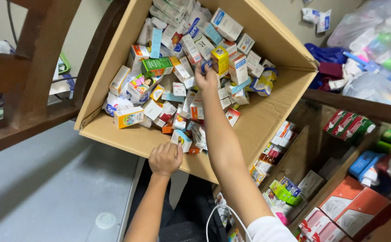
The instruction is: Organizing various medicine boxes and medical supplies from a cardboard box onto shelves.
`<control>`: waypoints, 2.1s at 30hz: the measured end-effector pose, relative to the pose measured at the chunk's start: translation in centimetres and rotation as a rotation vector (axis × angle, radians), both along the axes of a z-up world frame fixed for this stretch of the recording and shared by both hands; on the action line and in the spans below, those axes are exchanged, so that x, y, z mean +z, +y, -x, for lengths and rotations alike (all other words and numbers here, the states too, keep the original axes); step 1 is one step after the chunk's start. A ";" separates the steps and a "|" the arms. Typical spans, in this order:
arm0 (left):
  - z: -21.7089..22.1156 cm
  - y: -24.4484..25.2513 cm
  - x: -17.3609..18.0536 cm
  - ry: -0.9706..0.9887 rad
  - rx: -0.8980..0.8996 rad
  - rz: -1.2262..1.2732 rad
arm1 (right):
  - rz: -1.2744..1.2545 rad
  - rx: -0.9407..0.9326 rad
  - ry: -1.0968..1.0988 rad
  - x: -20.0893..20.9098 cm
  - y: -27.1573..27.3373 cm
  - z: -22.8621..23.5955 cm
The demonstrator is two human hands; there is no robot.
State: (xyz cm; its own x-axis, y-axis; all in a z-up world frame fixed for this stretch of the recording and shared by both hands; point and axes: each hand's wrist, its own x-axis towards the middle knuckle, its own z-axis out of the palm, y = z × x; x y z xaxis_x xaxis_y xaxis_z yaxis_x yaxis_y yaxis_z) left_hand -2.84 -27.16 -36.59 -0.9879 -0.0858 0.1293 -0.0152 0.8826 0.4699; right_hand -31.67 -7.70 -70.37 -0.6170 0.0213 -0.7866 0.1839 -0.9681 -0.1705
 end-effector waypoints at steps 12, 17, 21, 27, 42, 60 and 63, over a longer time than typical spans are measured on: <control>0.7 0.8 -1.0 0.023 -0.010 0.062 | 0.182 0.009 -0.187 5.5 -2.0 -3.8; 0.2 0.8 -1.0 -0.065 -0.012 0.073 | 0.050 0.294 0.048 27.6 -1.9 -13.6; 0.7 1.6 2.8 -0.465 0.081 -0.155 | -0.269 0.420 0.104 41.9 0.8 -21.5; 4.4 8.6 14.8 -0.297 -0.282 -1.173 | -0.629 0.306 0.203 49.6 5.9 -31.3; -7.1 34.0 33.5 -0.310 -0.856 -1.245 | -1.143 -0.126 0.416 66.1 23.5 -49.2; -16.7 55.6 41.3 -0.607 -1.360 -0.912 | -1.510 -0.441 0.148 69.9 39.6 -62.0; -15.9 57.6 41.1 -0.503 -1.332 -0.892 | -1.387 -0.444 0.114 71.1 40.2 -60.7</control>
